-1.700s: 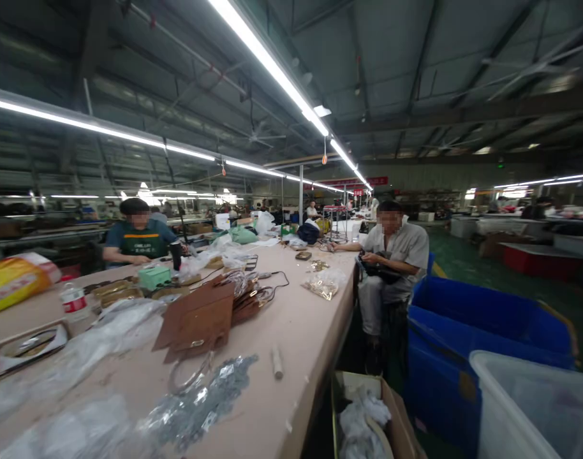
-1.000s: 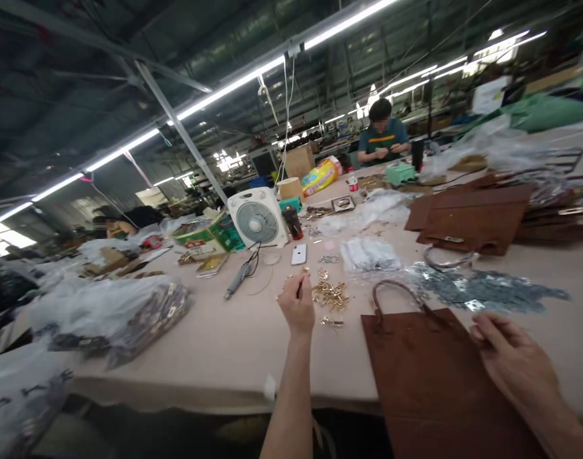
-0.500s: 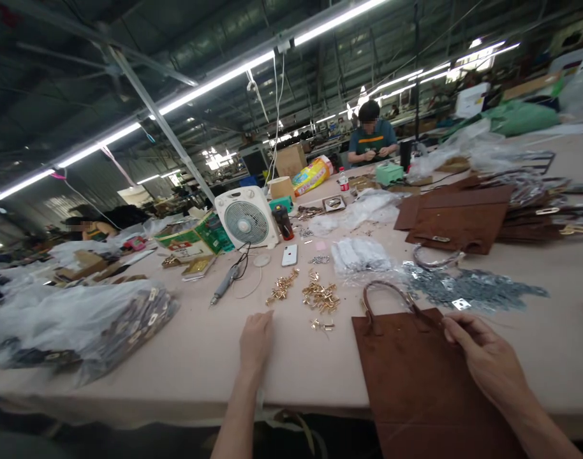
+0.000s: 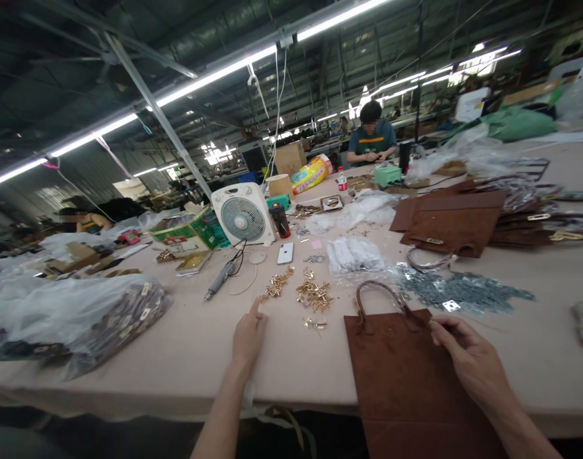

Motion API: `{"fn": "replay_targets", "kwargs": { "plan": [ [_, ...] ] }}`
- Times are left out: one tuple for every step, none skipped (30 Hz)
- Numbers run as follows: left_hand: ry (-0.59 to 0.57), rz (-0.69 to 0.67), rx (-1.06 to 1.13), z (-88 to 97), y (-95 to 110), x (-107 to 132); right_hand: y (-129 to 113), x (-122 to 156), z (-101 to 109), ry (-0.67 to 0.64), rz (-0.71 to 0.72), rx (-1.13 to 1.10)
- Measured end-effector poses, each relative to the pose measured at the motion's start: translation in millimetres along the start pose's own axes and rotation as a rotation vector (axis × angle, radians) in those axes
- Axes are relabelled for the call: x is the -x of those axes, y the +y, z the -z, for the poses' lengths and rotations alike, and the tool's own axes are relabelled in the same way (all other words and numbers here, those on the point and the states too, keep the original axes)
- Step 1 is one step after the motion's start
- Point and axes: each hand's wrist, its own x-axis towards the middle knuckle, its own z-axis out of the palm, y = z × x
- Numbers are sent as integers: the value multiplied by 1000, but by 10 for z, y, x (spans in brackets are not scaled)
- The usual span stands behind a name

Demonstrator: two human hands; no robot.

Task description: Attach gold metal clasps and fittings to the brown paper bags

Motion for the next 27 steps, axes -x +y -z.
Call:
{"fn": "replay_targets", "kwargs": {
  "plan": [
    [-23,18,7,22,-4,-12,-3,1,1,-6,-1,-4],
    [-49,28,16,43,-10,-23,-9,2,3,-7,-3,-9],
    [-74,25,25,63,-17,-32,-18,4,4,-4,-6,-13],
    [-94,6,35,80,-26,-39,-29,6,6,0,-10,-16],
    [-103,-21,43,96,-34,-45,-42,8,7,5,-14,-19],
    [-103,-43,48,109,-39,-49,-53,10,8,7,-16,-19],
    [-89,-52,44,122,-36,-51,-64,10,8,7,-15,-19],
    [-58,-47,32,135,-21,-53,-72,10,8,5,-14,-20],
    [-12,-31,16,147,11,-53,-76,9,8,0,-14,-24],
    [44,-6,4,158,64,-52,-78,7,8,-3,-15,-30],
    [96,19,2,165,141,-49,-77,5,8,-4,-17,-35],
    [126,33,16,165,241,-44,-73,4,8,-5,-18,-38],
    [133,33,47,154,361,-36,-67,2,9,-6,-19,-37],
    [116,24,89,130,496,-26,-60,1,8,-6,-19,-34],
    [75,-4,138,90,637,-17,-52,-2,8,-7,-19,-31],
    [39,-30,183,36,775,-8,-43,-6,6,-9,-19,-32],
    [-3,-49,219,-29,903,-1,-37,-11,3,-11,-21,-40],
    [-40,-59,246,-100,1014,6,-34,-16,0,-9,-23,-53],
    [-70,-65,266,-170,1105,15,-37,-19,-1,-6,-25,-71],
    [-99,-73,284,-232,1174,30,-50,-18,-1,-4,-24,-94],
    [-115,-82,300,-284,1221,52,-70,-12,1,-2,-21,-119],
    [-122,-94,318,-325,1246,77,-99,-3,4,-5,-14,-147],
    [-121,-102,338,-359,1250,102,-132,8,7,-8,-5,-177],
    [-96,-94,343,-390,1236,121,-167,14,8,-21,1,-205],
    [-73,-82,348,-424,1210,128,-198,15,6,-29,7,-231],
    [-75,-74,355,-461,1181,122,-224,7,3,-20,14,-259],
    [-75,-67,367,-500,1160,106,-243,-7,-1,-21,20,-279]
  ]
}}
